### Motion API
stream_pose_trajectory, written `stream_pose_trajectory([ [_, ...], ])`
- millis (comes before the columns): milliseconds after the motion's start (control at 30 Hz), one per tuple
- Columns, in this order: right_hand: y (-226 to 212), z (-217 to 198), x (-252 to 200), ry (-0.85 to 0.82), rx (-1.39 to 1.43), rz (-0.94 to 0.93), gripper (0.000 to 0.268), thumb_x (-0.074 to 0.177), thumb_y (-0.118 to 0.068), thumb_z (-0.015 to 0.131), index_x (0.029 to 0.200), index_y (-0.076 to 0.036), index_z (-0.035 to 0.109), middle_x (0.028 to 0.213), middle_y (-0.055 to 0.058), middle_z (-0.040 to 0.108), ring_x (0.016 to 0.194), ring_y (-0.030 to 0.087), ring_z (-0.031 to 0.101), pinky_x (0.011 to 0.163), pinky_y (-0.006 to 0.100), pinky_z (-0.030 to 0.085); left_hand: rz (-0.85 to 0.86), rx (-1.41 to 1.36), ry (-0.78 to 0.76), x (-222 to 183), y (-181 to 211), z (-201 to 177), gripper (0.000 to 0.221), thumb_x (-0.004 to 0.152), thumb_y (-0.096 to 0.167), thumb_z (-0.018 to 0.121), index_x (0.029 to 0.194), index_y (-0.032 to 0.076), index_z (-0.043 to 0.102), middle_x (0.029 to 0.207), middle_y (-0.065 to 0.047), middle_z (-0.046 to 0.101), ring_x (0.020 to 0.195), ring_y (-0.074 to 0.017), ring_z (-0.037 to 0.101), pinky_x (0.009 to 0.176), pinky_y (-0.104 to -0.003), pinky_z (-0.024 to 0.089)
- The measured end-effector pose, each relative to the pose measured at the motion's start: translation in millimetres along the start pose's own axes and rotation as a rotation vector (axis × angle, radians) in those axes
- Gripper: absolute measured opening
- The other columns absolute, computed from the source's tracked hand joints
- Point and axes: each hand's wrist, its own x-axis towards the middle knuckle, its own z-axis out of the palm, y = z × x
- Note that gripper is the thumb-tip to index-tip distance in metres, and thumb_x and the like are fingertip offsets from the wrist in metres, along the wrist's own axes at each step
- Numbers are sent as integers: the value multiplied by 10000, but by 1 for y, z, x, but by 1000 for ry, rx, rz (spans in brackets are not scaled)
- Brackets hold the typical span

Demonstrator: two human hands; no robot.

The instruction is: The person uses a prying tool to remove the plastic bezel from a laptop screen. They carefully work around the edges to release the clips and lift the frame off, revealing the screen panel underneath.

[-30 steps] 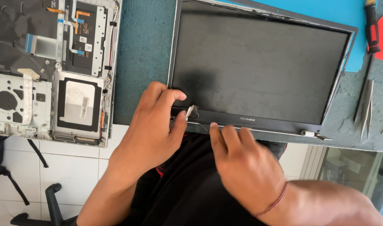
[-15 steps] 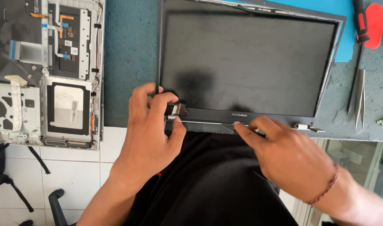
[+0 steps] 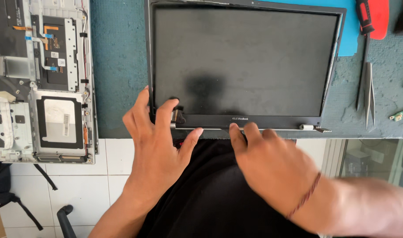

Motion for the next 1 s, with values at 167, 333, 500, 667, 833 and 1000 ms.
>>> stream_pose_trajectory([
  [167,-22,23,-24,345,-78,71,576,783,92,488,1344,-37,505,868,74,471,556,154,409,400,251,439,5,29,16,1,1,-2,603,895,473,521,1321,55,433,1452,-279,203,1225,-452,285,977,-567,350],
  [333,-18,31,-29,363,-19,84,567,808,69,472,1362,-48,491,993,115,510,632,184,475,554,263,498,218,181,121,10,16,-2,379,943,370,526,1193,92,586,1392,-208,357,1178,-415,367,996,-548,306],
  [500,38,32,-34,195,449,-164,590,724,13,509,1308,-73,531,987,68,547,660,218,610,615,323,529,589,175,-110,26,18,18,178,836,142,717,919,67,579,977,-62,507,892,-275,484,815,-430,395],
  [667,81,27,-32,89,461,-119,428,853,-100,512,1274,-139,581,914,33,569,566,254,608,532,391,526,555,101,-237,33,22,25,120,872,111,678,876,40,582,920,-62,490,792,-266,446,677,-397,407],
  [833,98,26,-24,-56,453,-218,418,886,-131,452,1291,-101,548,873,39,597,612,261,636,555,392,539,547,48,-316,39,22,19,114,871,75,654,780,30,602,881,-55,516,772,-263,449,701,-399,422],
  [1000,103,11,-17,-66,402,-278,366,917,-164,435,1260,-119,555,753,23,545,511,239,588,476,377,519,555,54,-367,44,21,19,144,855,-20,571,719,13,605,810,-64,495,709,-259,426,659,-381,399],
])
